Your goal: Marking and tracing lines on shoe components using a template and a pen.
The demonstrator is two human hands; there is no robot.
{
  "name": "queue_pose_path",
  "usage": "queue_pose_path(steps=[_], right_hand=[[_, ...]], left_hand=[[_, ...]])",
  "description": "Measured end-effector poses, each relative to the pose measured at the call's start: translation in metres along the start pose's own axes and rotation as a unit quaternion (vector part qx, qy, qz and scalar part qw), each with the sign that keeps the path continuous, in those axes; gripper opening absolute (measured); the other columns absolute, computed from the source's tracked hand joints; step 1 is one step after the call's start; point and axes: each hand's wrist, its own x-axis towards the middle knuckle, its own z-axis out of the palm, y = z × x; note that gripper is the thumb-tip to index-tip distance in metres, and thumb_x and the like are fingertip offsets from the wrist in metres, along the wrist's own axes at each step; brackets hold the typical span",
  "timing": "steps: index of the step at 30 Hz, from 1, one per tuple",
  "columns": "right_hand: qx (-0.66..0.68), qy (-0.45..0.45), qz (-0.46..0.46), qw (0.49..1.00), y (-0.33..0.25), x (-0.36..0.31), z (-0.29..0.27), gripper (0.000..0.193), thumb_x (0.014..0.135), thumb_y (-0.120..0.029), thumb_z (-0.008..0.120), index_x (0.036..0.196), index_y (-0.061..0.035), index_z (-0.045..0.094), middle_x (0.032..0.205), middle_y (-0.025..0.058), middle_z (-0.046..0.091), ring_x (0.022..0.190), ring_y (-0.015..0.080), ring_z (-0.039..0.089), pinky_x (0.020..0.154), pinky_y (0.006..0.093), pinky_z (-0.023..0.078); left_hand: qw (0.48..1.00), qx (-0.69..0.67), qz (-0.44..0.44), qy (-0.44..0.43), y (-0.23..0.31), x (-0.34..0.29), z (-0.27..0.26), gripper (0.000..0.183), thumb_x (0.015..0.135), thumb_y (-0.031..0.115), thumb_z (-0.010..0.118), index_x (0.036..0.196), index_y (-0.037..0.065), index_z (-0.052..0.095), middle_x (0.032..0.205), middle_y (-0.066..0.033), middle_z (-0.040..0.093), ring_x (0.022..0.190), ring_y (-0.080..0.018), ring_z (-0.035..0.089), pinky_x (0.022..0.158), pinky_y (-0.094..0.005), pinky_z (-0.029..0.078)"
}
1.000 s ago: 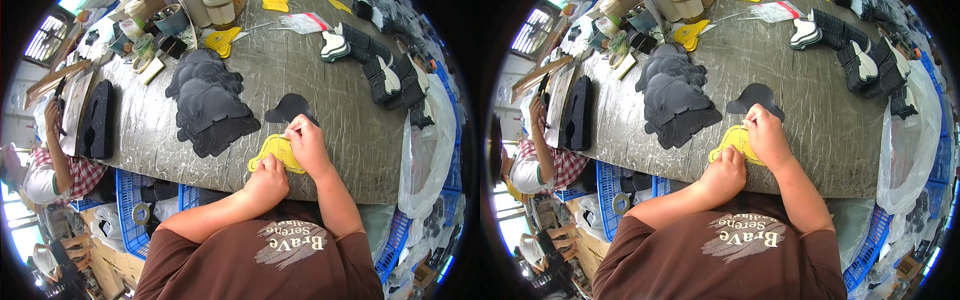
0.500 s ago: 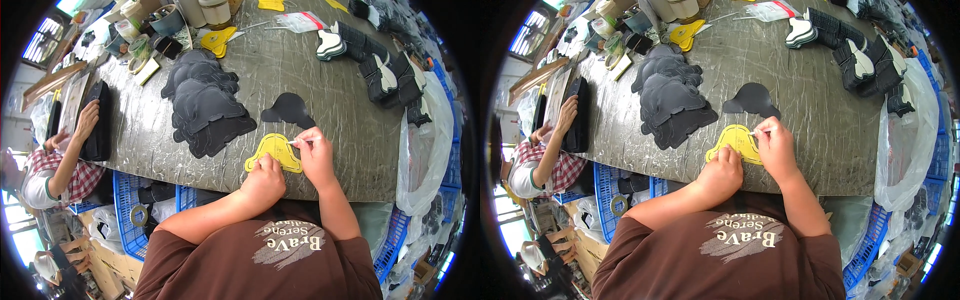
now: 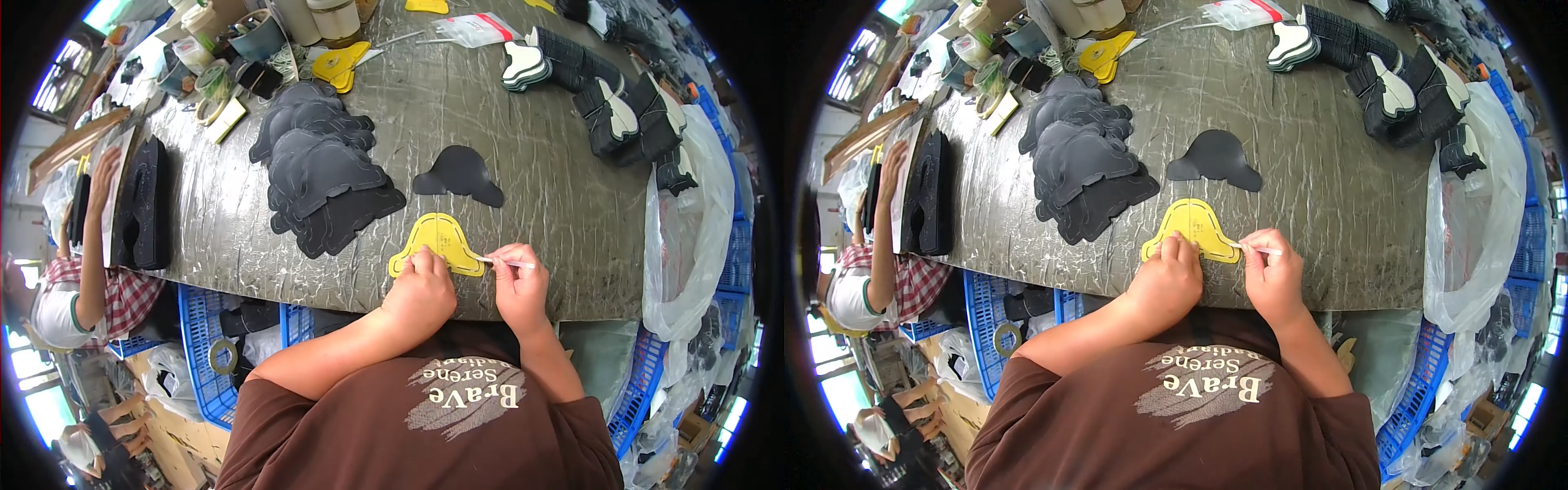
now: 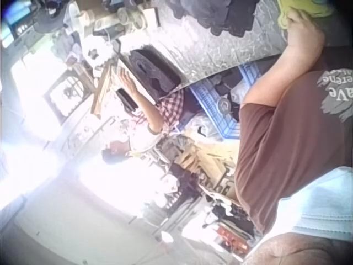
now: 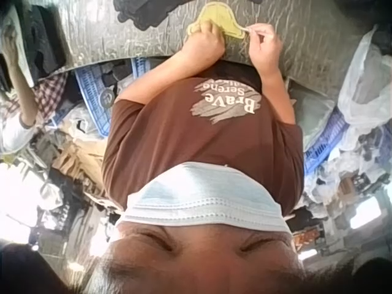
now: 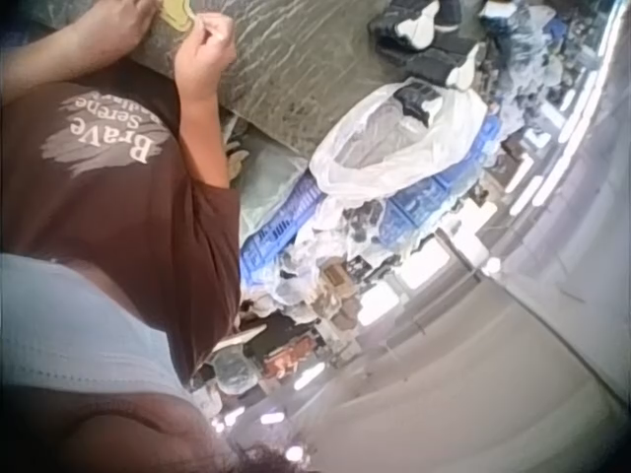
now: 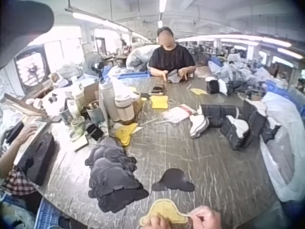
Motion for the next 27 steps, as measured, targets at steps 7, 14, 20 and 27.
queue_pose_path(steps=[7, 14, 20, 27], right_hand=[[-0.054, 0.002, 0.004, 0.999, -0.015, -0.013, -0.009, 0.009, 0.088, 0.004, 0.060, 0.089, -0.0004, 0.052, 0.085, 0.0143, 0.064, 0.070, 0.0240, 0.063, 0.063, 0.0312, 0.051], [-0.111, -0.017, -0.086, 0.990, -0.024, -0.013, 0.000, 0.014, 0.083, 0.007, 0.060, 0.087, -0.0013, 0.050, 0.082, 0.0149, 0.060, 0.073, 0.0343, 0.059, 0.067, 0.0402, 0.049], [-0.143, -0.035, -0.091, 0.985, -0.034, -0.005, -0.001, 0.014, 0.082, 0.006, 0.061, 0.086, -0.0020, 0.050, 0.079, 0.0141, 0.058, 0.072, 0.0345, 0.058, 0.065, 0.0414, 0.048], [-0.126, -0.092, -0.067, 0.986, -0.053, 0.020, 0.010, 0.013, 0.080, 0.001, 0.068, 0.083, -0.0038, 0.056, 0.075, 0.0107, 0.062, 0.068, 0.0307, 0.061, 0.060, 0.0385, 0.048]], left_hand=[[1.000, -0.005, -0.001, -0.012, 0.001, 0.001, -0.001, 0.043, 0.075, 0.014, 0.060, 0.110, -0.012, 0.063, 0.110, -0.0320, 0.061, 0.096, -0.0354, 0.062, 0.077, -0.0361, 0.057], [0.994, -0.083, -0.016, -0.066, -0.008, 0.008, -0.013, 0.029, 0.074, 0.012, 0.061, 0.094, -0.009, 0.066, 0.098, -0.0238, 0.062, 0.094, -0.0338, 0.063, 0.072, -0.0362, 0.058], [0.938, -0.309, -0.071, -0.141, -0.079, 0.055, -0.003, 0.017, 0.071, 0.006, 0.069, 0.087, 0.002, 0.070, 0.082, -0.0161, 0.069, 0.078, -0.0337, 0.068, 0.069, -0.0413, 0.054], [0.860, -0.450, -0.060, -0.236, -0.102, 0.071, -0.001, 0.019, 0.065, 0.008, 0.073, 0.082, 0.000, 0.069, 0.072, -0.0139, 0.067, 0.068, -0.0269, 0.067, 0.063, -0.0366, 0.052]])
